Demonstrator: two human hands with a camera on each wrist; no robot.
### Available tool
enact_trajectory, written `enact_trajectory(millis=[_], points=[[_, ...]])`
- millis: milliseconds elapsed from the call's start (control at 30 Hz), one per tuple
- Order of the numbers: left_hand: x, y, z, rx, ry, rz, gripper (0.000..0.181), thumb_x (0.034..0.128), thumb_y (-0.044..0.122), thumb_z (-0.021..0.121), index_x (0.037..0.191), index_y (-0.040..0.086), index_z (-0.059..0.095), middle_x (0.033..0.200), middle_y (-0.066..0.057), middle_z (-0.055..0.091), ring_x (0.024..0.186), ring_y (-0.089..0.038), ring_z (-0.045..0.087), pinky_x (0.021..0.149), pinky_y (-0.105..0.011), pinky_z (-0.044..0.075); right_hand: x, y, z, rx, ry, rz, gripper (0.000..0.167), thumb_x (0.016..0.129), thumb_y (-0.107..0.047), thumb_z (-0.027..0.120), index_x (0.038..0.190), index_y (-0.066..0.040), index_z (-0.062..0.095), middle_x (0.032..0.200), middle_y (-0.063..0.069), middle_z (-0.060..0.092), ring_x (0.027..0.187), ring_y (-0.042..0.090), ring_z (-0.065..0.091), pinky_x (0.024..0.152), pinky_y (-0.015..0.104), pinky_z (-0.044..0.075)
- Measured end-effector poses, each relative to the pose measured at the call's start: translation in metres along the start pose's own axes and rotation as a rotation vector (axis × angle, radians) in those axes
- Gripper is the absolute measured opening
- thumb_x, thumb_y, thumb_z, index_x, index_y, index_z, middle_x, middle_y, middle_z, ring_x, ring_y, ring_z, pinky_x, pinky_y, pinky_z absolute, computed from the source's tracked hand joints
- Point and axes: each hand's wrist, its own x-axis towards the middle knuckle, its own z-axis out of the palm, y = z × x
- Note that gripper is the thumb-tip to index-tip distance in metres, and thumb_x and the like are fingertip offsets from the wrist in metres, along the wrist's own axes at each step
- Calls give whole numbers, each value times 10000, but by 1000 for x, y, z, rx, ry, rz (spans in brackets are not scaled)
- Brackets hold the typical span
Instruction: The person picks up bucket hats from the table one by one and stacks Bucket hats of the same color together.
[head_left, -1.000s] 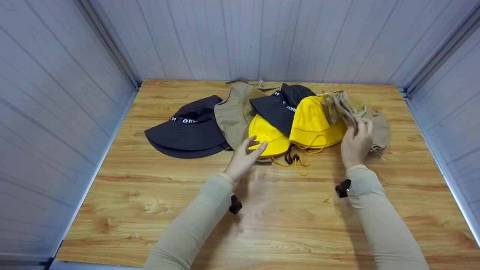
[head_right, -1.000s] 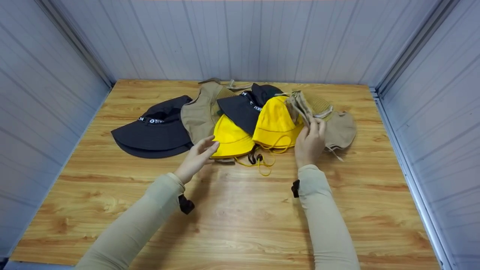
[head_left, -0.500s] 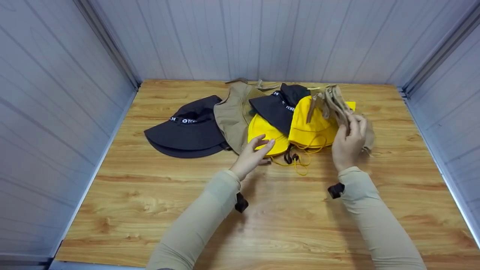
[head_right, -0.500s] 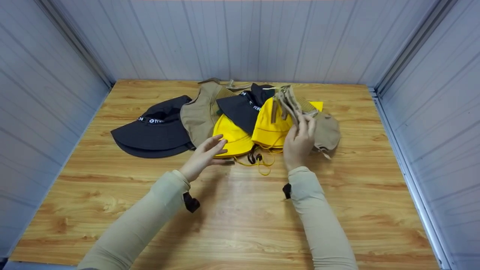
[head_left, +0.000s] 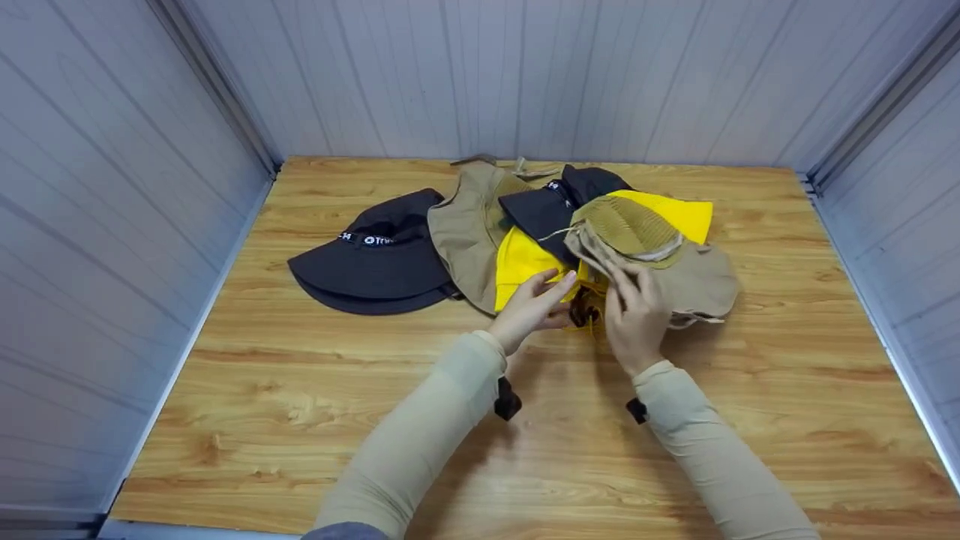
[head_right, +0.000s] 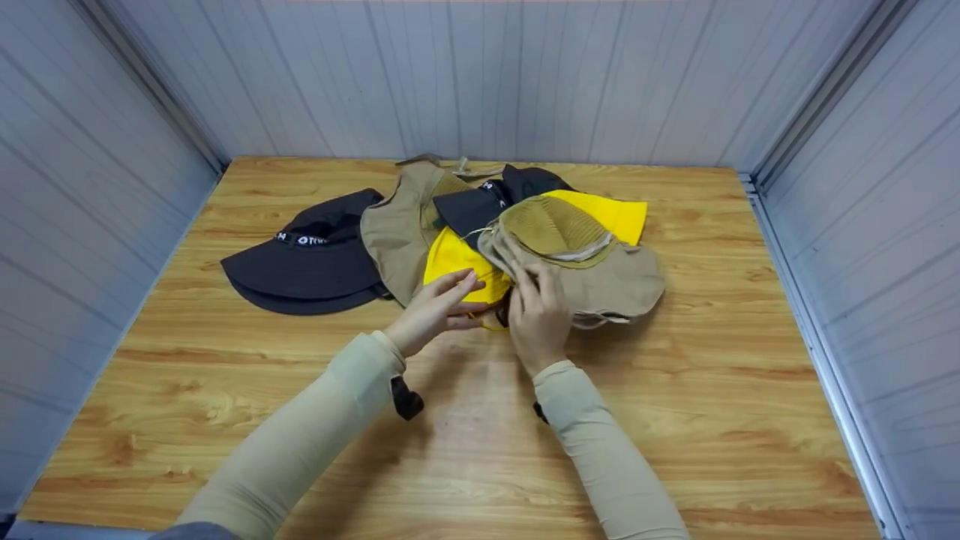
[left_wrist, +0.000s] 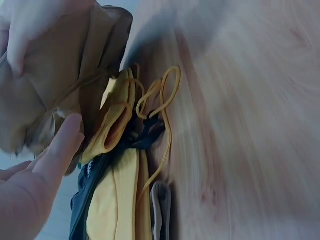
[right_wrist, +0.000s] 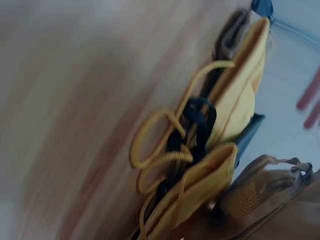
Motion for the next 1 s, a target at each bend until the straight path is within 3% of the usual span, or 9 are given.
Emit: enact_trajectory(millis=[200, 400, 600, 733, 867, 933, 1000], points=[[8, 2, 6, -114, -6, -28, 765, 976, 471, 585, 1557, 86, 270, 1522, -159, 427, 1249, -355, 585, 1046, -487, 481, -10, -9, 5, -8, -50, -124, 225, 882, 29, 618, 1060, 26, 757, 977, 173, 657, 888, 320, 625, 744, 463, 517], [9, -1, 6, -204, 20, 17, 534, 986, 447, 579, 1418, 157, 460, 1256, -93, 625, 976, -263, 709, 854, -392, 590, -22, -12, 11, 36, -99, -242, 226, 849, 79, 657, 1033, 8, 768, 933, 144, 677, 808, 288, 647, 671, 418, 539], [12, -9, 7, -182, 153, 59, 570, 972, 386, 622, 1450, 179, 392, 919, 3, 606, 732, -115, 620, 656, -249, 535, -30, -9, 13, 103, -142, -362, 265, 793, 117, 690, 1026, 13, 765, 924, 137, 716, 828, 291, 684, 716, 406, 561], [14, -11, 8, -232, 207, 112, 639, 992, 227, 596, 1526, 124, 261, 826, -2, 529, 634, -72, 521, 574, -188, 462, -32, -10, 13, 142, -168, -406, 270, 802, 93, 708, 1048, -4, 760, 945, 132, 733, 867, 295, 698, 775, 404, 567], [16, -12, 8, -238, 232, 149, 679, 982, 70, 544, 1565, 125, 200, 1263, -77, 561, 737, -68, 511, 572, -165, 439, -33, -11, 13, 155, -199, -421, 267, 799, 76, 711, 1049, -6, 759, 980, 137, 740, 893, 301, 703, 809, 410, 567], [16, -12, 8, -219, 244, 166, 669, 975, 22, 522, 1561, 113, 215, 1504, -95, 423, 786, -87, 504, 592, -160, 437, -34, -11, 13, 159, -216, -422, 268, 796, 70, 706, 1047, -5, 758, 992, 140, 738, 907, 302, 700, 830, 410, 563], [16, -12, 7, -190, 252, 177, 662, 974, 0, 507, 1562, 107, 223, 1605, -94, 301, 785, -83, 504, 603, -156, 435, -34, -12, 13, 170, -231, -419, 272, 793, 77, 697, 1047, -2, 756, 992, 142, 732, 912, 301, 693, 861, 406, 554]])
